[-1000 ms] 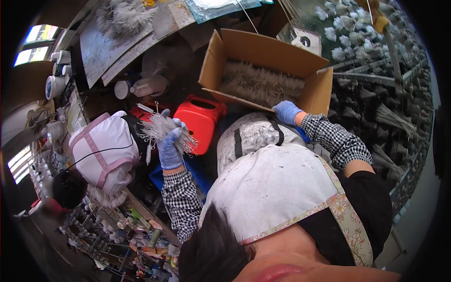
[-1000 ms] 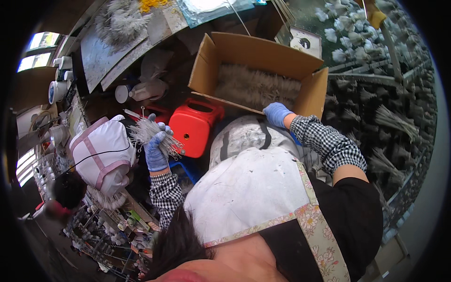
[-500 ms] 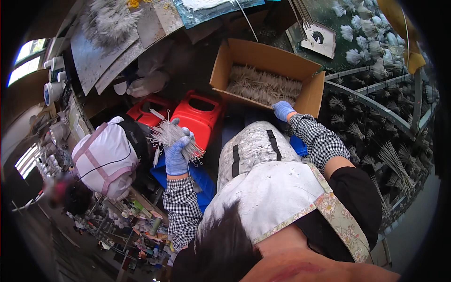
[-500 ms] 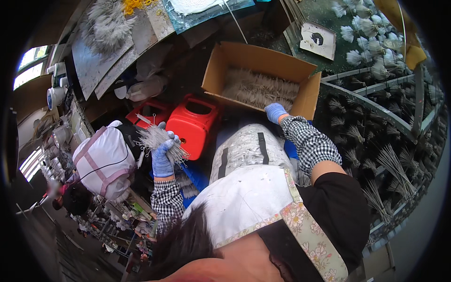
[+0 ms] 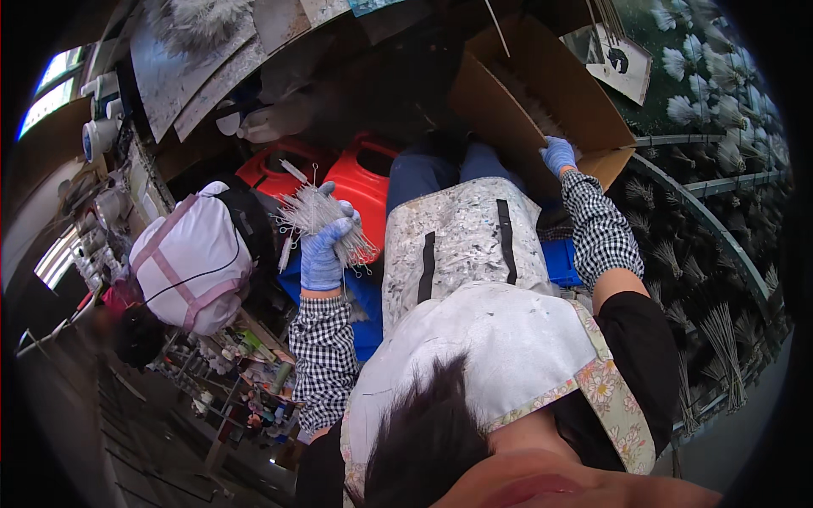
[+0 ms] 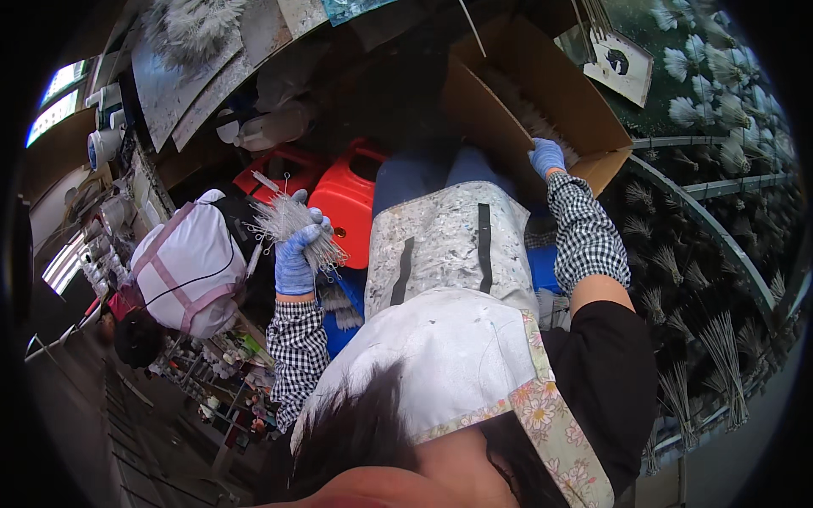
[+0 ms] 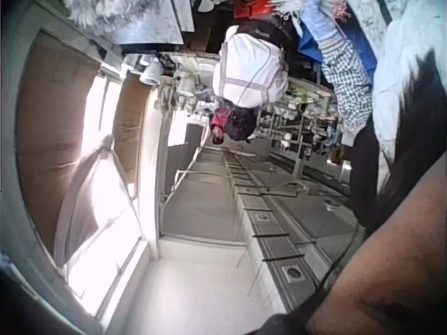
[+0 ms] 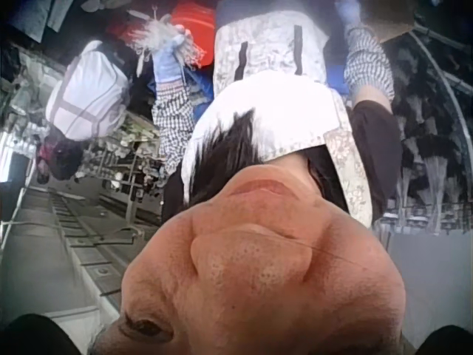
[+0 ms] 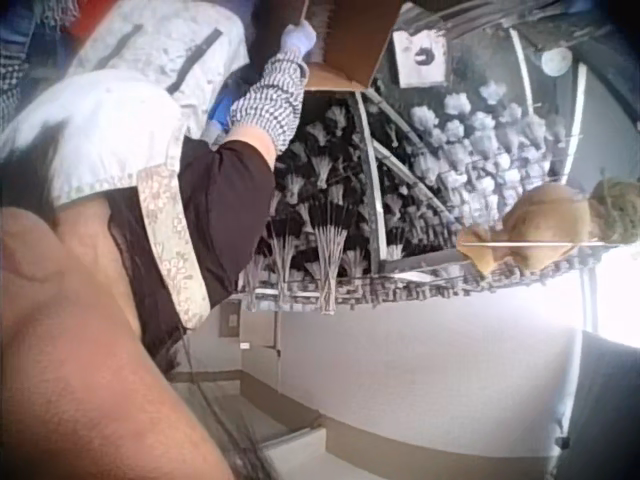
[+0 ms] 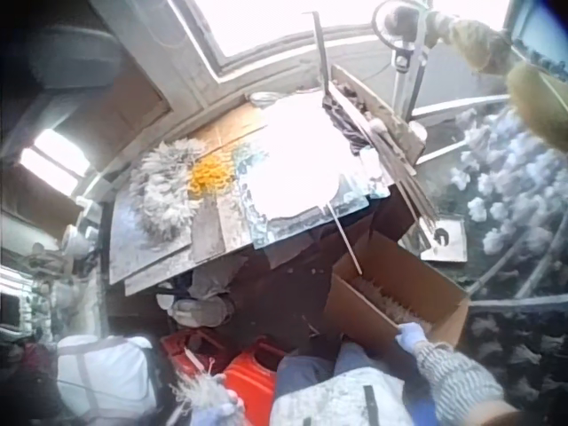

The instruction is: The recorder takes fiber duster heads from a box, dips them into a white coating material, and assembles them onto wire frames.

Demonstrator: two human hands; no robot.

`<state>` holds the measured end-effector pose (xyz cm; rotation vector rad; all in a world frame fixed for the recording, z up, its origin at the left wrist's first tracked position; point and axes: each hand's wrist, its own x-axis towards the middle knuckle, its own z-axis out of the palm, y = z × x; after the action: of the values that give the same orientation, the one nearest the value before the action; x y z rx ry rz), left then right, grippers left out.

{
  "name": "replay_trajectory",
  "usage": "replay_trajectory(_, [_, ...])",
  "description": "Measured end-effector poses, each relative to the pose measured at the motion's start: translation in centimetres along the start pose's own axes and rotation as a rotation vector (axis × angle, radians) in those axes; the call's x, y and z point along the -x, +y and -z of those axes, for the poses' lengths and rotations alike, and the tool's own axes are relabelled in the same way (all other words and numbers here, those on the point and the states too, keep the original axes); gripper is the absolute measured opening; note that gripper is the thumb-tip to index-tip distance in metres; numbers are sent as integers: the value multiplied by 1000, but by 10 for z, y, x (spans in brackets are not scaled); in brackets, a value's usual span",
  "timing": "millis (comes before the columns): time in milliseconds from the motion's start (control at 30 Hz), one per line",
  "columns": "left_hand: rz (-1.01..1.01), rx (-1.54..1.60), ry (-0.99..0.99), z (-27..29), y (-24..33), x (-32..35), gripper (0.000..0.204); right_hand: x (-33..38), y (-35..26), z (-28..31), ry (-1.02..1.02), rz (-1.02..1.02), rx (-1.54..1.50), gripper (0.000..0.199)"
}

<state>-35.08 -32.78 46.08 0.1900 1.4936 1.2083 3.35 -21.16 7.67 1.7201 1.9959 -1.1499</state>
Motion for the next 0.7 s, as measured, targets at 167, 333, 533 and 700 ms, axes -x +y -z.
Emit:
replay_trajectory(167, [35,-47,-33,14,24,-39,71,4,9,-42,150,-114,-30,29])
replay_trajectory(333, [121,-92,-177,37,61,-121,71,0,-5,-94,59,-262,-43,31])
replay_trajectory(533, [283,-364,-307,39,132,-235,75,2,-44,-149,-164,-570,-1,37])
replay_trajectory(700, [366,-453,-481,30,184,-300,77,25,-94,-177,74,-775,-60,35])
